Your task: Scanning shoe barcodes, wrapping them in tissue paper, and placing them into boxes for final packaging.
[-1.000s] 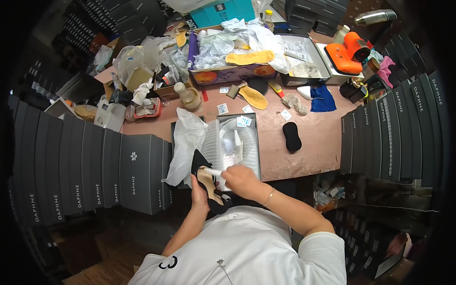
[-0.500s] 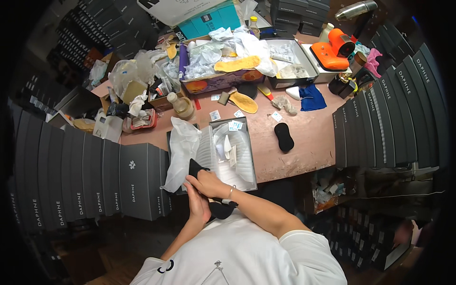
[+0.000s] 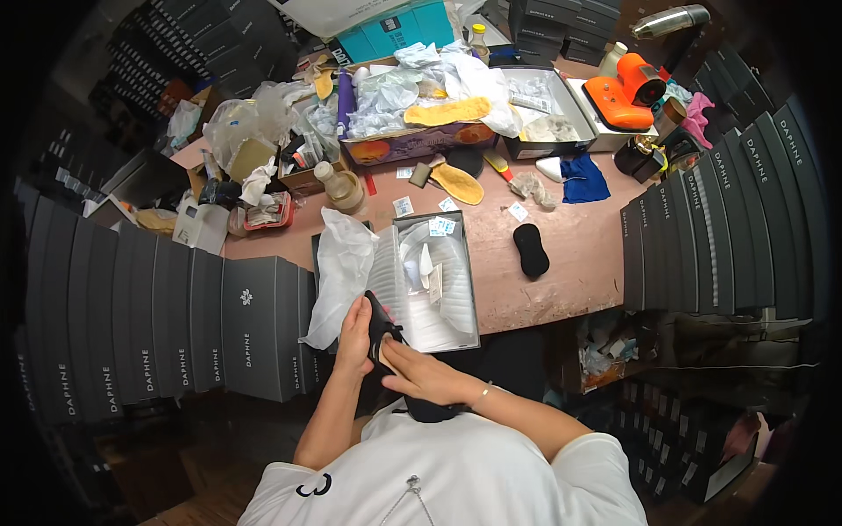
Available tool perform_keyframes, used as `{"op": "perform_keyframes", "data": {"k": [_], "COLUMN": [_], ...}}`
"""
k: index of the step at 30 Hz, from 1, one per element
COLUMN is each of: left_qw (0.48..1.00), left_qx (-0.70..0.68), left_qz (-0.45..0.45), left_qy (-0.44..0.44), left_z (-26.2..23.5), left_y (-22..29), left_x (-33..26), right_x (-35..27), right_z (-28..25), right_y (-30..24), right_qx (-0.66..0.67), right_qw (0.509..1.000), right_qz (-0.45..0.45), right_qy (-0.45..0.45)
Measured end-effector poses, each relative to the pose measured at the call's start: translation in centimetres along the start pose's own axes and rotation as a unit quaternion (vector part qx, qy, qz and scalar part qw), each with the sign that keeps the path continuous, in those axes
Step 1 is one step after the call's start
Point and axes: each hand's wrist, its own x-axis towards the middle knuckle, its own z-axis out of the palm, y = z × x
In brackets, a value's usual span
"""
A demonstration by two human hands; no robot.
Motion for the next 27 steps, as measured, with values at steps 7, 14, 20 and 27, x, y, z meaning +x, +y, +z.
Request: {"op": "perform_keyframes", "data": {"k": [7,14,20,27], "left_qw": [0.998,1.000,0.993,0.949], "left_qx": [-0.008,-0.012,-0.117,-0.242], "left_qz": [-0.041,-0.018,-0.012,-0.163], "left_qy": [0.038,0.020,-0.031,-0.118], "left_z": [0.0,-1.6,-1.4,0.4], "left_y": [-1.7,-0.8,-0.5,-4.9], "left_x": [1.6,0.8,-0.2,-4.5], "right_x": [4.0,3.9,0.6,4.4], "right_z": [1.5,-1.8,-4.1,-3.4], "right_y": [3.2,0.1,3.8,13.5], "right_qx": [-0.091,0.068,0.089,-0.324], "right_qw": [0.985,0.987,0.937,0.932], "right_qz": [0.144,0.040,0.333,0.156], "right_qy": [-0.037,-0.140,0.046,-0.036]}}
